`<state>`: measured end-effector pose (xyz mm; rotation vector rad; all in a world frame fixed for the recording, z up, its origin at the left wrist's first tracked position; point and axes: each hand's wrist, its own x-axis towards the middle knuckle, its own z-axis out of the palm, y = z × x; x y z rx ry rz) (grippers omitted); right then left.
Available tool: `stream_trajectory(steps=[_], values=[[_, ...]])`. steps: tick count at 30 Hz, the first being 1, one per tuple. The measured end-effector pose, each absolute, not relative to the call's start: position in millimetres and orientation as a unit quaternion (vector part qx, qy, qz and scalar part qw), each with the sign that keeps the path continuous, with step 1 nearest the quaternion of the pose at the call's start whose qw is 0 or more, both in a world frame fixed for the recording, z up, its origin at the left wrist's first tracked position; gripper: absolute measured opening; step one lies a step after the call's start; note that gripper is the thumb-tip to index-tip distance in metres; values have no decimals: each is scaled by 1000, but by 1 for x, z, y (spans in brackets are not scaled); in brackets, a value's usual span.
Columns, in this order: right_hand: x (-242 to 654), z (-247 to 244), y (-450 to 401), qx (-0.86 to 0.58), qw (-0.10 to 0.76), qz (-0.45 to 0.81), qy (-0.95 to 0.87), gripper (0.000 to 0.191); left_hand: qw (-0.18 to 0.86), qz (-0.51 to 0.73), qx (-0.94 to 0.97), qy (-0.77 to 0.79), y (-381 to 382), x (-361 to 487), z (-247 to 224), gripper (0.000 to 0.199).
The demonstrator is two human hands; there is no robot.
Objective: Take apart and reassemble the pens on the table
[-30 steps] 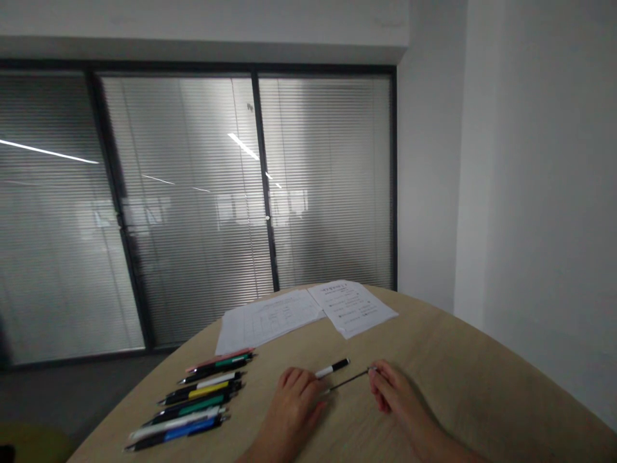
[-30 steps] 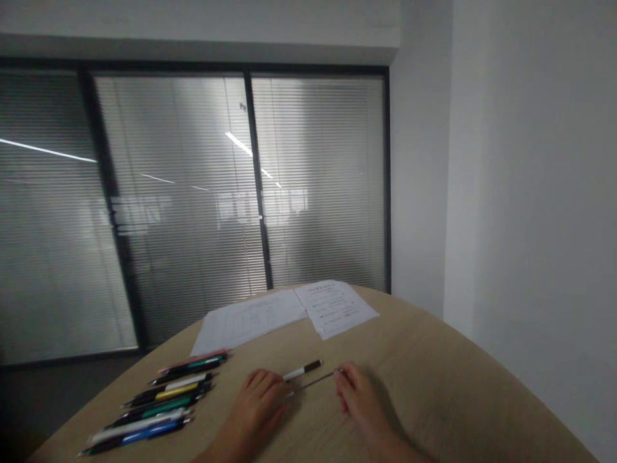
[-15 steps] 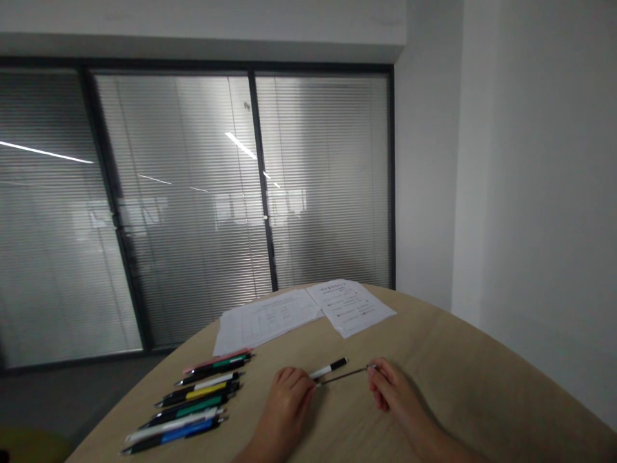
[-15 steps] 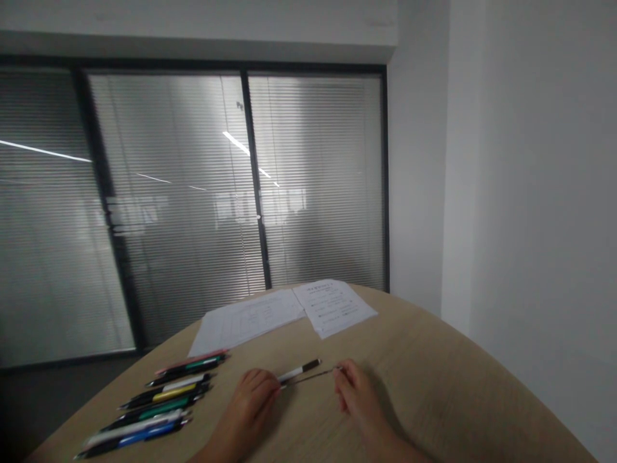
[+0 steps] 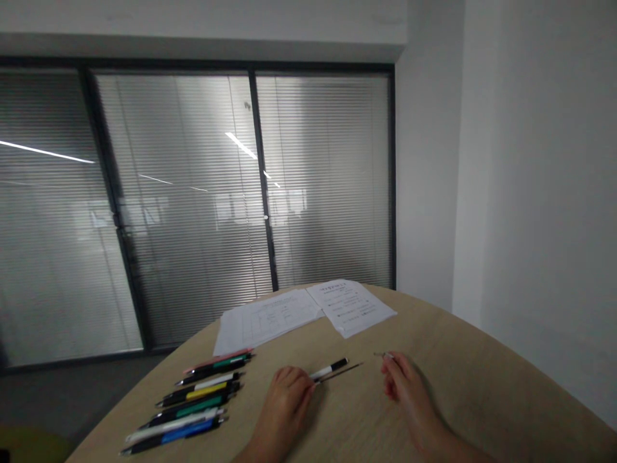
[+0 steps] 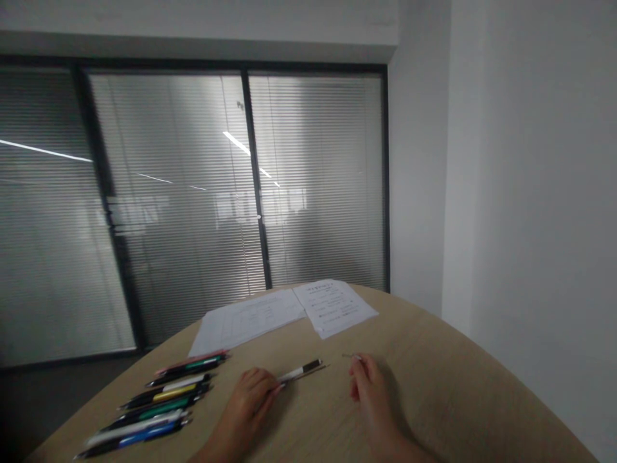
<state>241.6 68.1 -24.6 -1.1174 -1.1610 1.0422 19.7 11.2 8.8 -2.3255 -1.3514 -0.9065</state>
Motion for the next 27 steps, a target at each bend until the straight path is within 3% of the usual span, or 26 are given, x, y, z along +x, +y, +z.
stream_trajectory(steps=[6, 27], values=[[240, -28, 70, -476, 584, 438, -491, 29, 190, -234, -850, -432, 5, 27, 5, 18], [237, -24, 66, -468, 529, 436, -558, 25, 142, -219, -828, -496, 6, 30, 8, 11]])
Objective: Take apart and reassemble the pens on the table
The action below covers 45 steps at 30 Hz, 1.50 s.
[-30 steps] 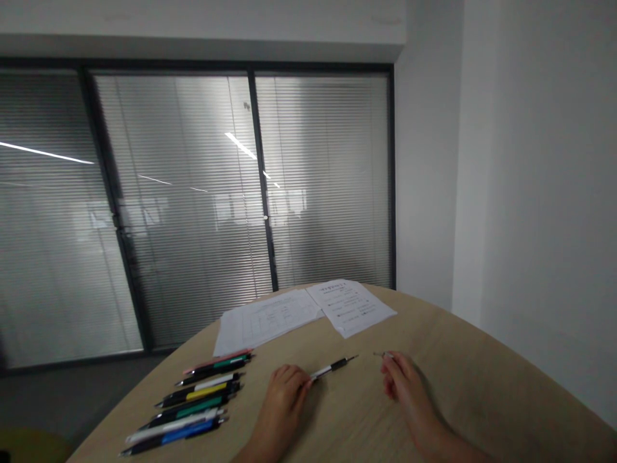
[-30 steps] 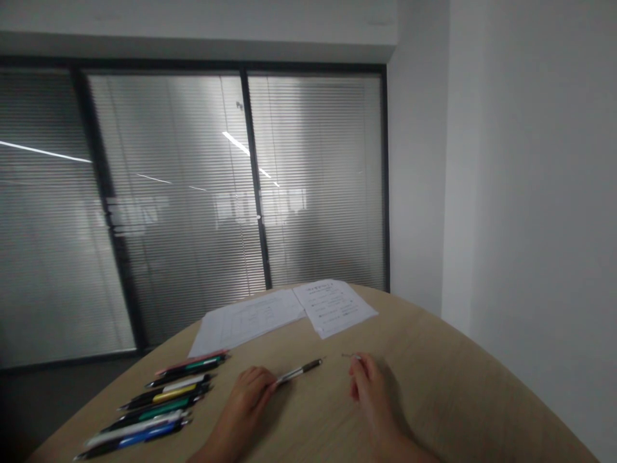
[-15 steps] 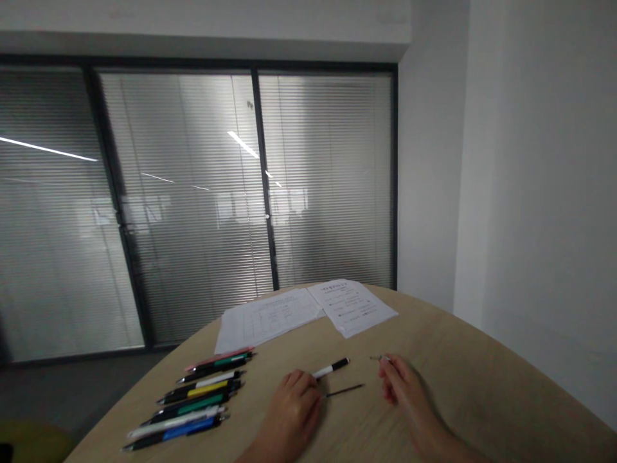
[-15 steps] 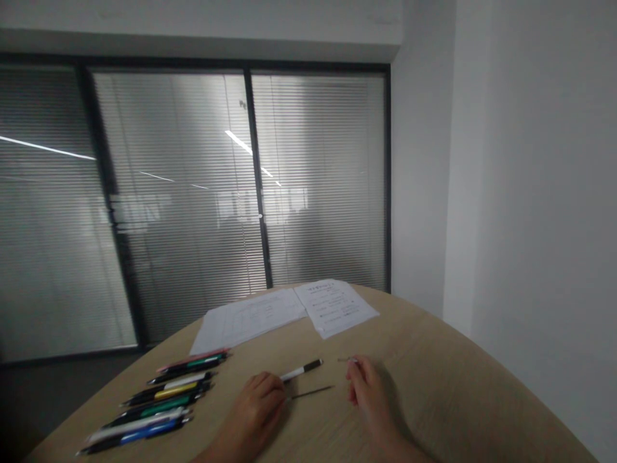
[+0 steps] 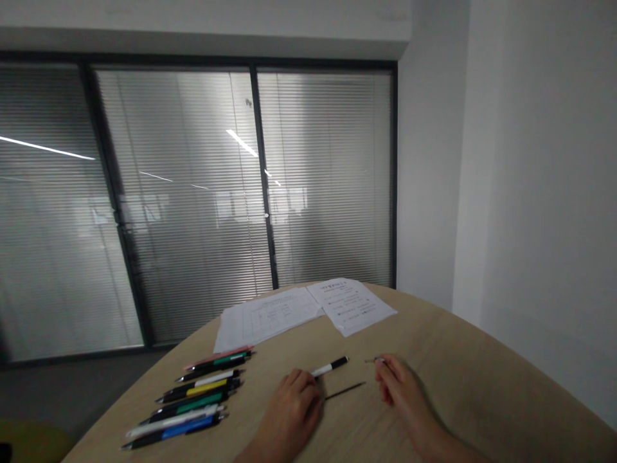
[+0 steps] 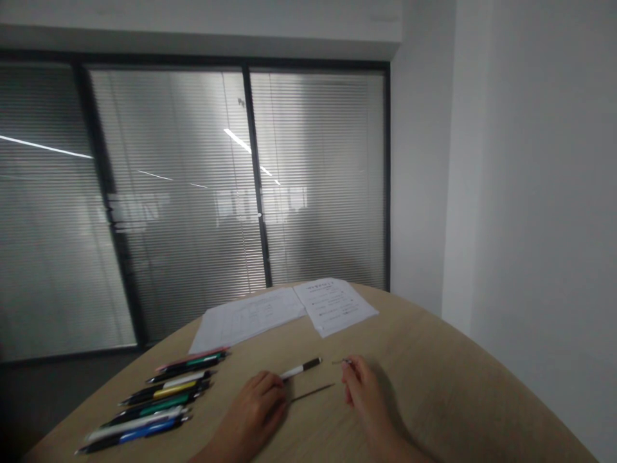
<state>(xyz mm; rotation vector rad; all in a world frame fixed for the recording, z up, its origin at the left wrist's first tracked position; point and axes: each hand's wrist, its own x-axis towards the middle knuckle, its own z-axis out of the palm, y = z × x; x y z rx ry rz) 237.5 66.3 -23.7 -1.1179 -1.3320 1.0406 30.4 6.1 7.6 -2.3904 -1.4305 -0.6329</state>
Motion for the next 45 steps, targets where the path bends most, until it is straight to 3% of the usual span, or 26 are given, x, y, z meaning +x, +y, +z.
stream_trajectory(steps=[6, 10, 14, 20, 23, 34, 45], values=[[233, -25, 62, -431, 487, 437, -621, 29, 194, -247, -832, -458, 2, 30, 9, 6], [232, -22, 51, -364, 452, 362, -730, 22, 229, -272, -831, -427, -5, 35, 8, 12], [234, -14, 42, -316, 426, 289, -797, 19, 206, -302, -835, -410, -11, 44, 5, 21], [234, -7, 36, -304, 380, 276, -829, 14, 140, -325, -843, -405, -10, 48, 4, 10], [233, -8, 34, -297, 366, 259, -843, 15, 108, -350, -844, -392, -9, 47, 5, 17], [233, -16, 47, -367, 415, 246, -795, 24, 0, -405, -782, -475, -2, 44, 4, 14], [236, -14, 42, -401, 435, 255, -765, 30, -36, -413, -685, -599, 14, 14, 22, 32]])
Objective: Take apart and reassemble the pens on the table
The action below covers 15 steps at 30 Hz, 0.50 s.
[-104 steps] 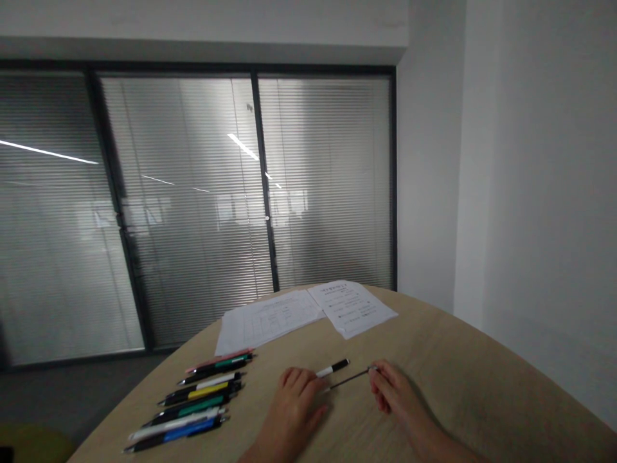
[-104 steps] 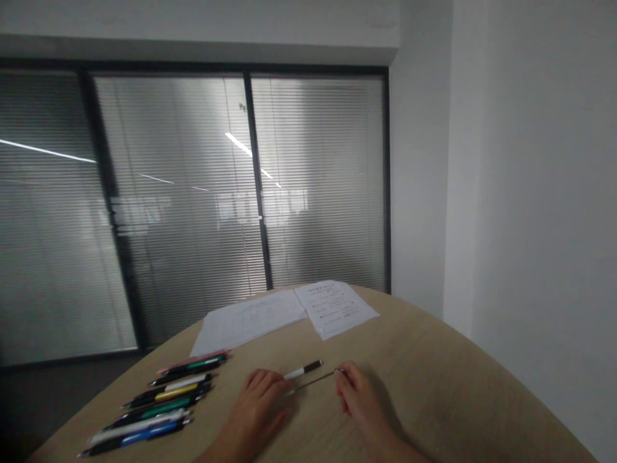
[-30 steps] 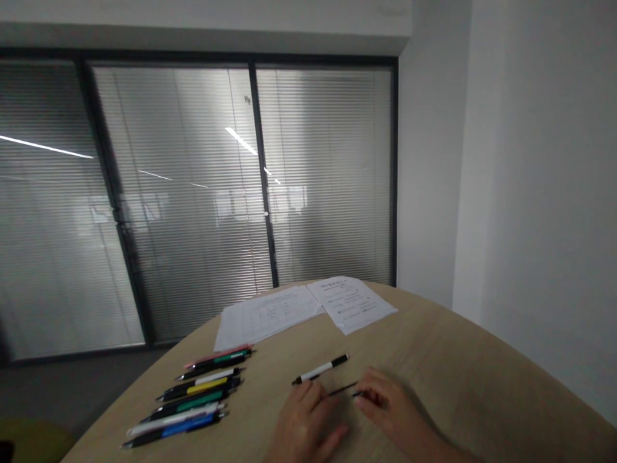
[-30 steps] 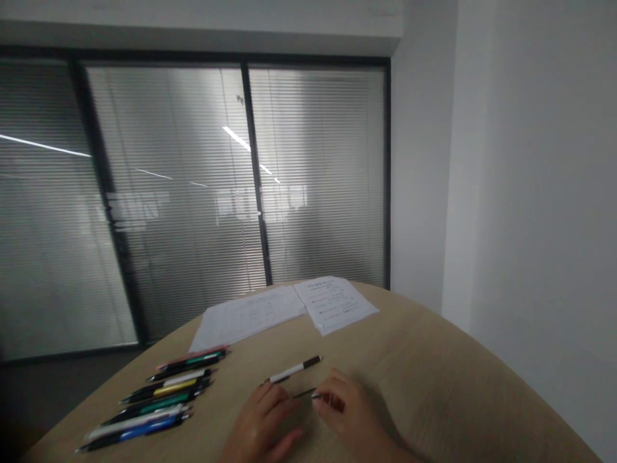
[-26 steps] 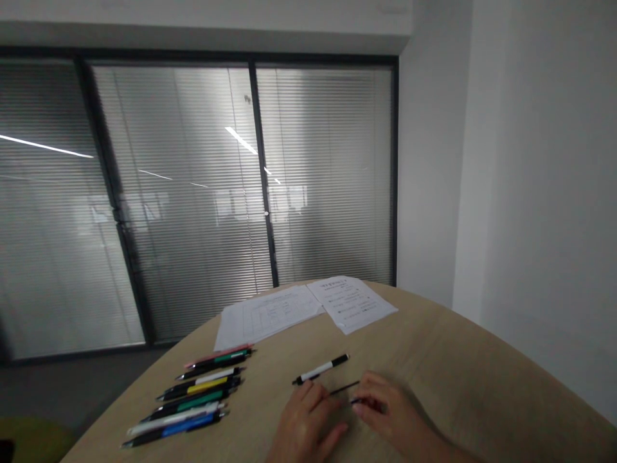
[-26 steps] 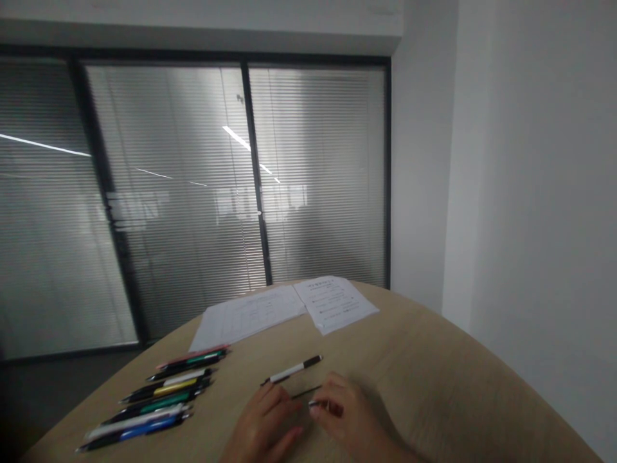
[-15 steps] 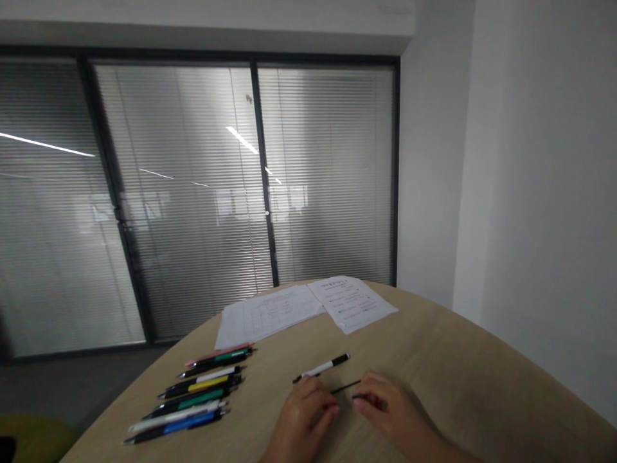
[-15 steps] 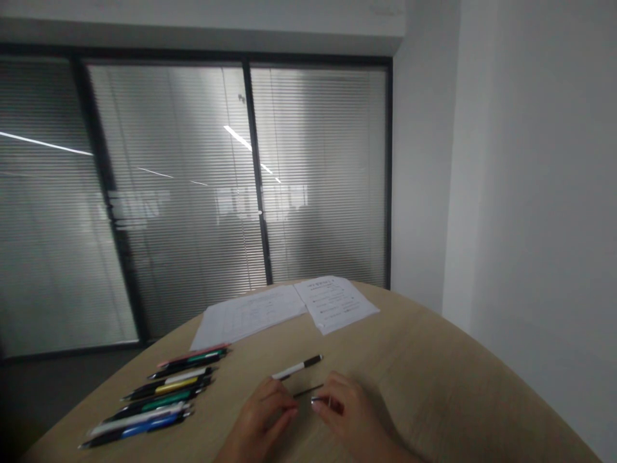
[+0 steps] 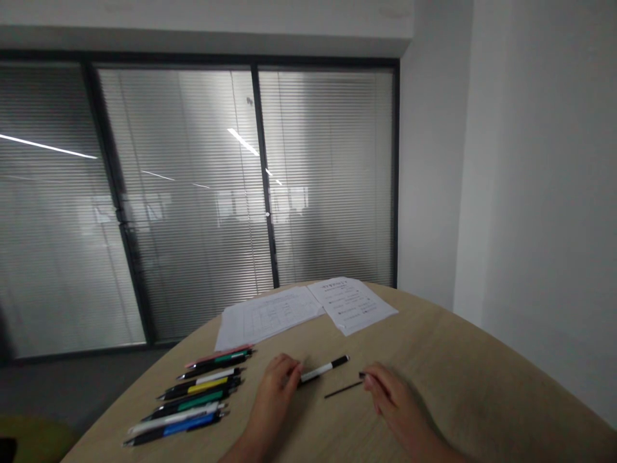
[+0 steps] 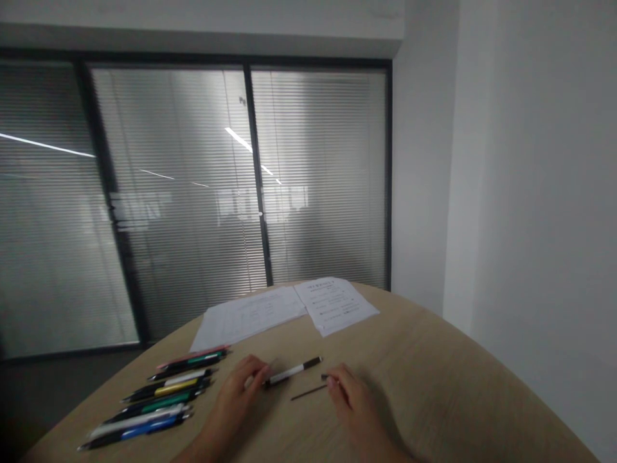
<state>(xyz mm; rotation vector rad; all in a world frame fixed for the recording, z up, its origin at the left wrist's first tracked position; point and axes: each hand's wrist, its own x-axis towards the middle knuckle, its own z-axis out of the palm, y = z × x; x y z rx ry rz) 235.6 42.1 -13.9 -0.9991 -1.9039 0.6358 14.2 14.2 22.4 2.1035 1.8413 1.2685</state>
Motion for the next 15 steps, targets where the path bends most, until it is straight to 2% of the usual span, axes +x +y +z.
stream_trajectory(steps=[3, 10, 15], values=[[237, -13, 39, -397, 427, 246, -775, 29, 16, 371, 682, 629, 18, 5, 27, 35], [240, -12, 35, -386, 397, 229, -800, 27, -125, 187, 701, 677, 22, -16, 27, 27], [240, -12, 36, -364, 408, 229, -806, 24, -139, 100, 709, 684, 19, -14, 26, 27]])
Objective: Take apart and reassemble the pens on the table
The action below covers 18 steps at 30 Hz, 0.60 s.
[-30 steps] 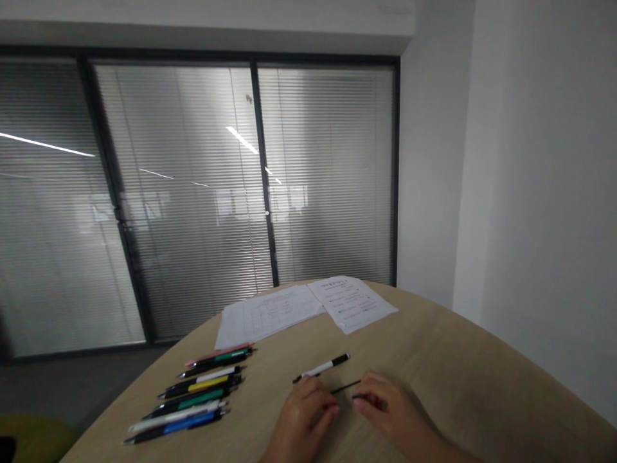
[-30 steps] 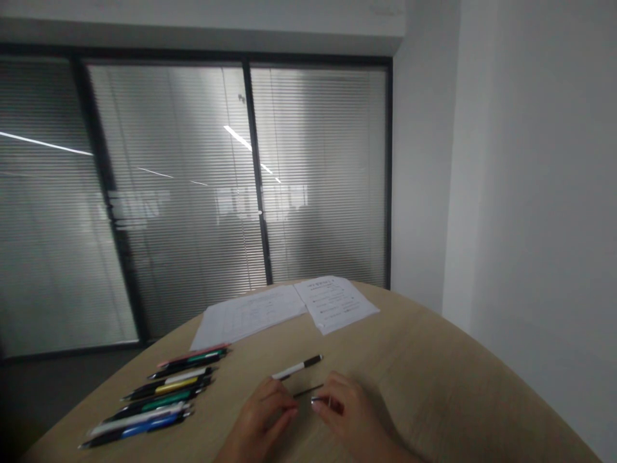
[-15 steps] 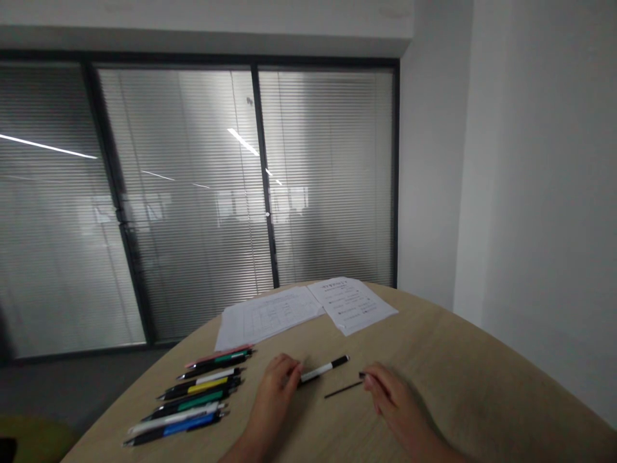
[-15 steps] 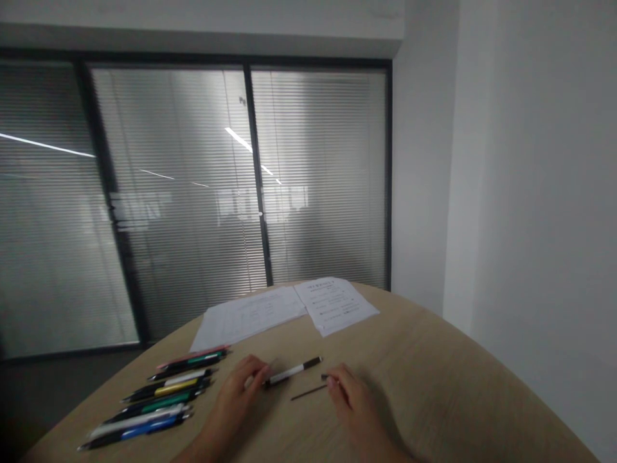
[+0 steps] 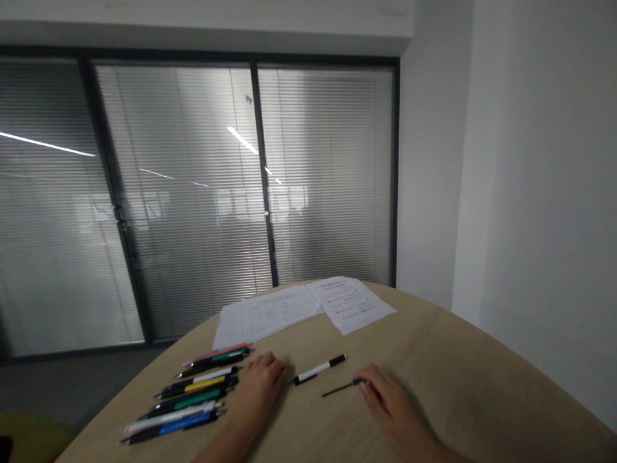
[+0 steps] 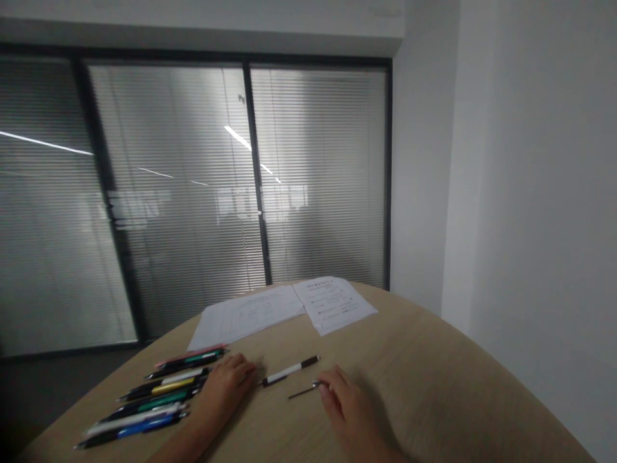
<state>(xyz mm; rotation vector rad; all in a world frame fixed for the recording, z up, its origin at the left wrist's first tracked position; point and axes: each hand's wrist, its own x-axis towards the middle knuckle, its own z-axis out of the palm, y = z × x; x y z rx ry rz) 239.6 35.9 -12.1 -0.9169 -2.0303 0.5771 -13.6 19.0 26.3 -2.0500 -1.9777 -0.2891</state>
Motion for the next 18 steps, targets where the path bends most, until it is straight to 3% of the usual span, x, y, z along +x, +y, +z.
stream_trajectory(steps=[18], values=[[242, -16, 51, -376, 433, 190, -797, 27, 120, -100, -702, -695, 13, -4, 31, 29]])
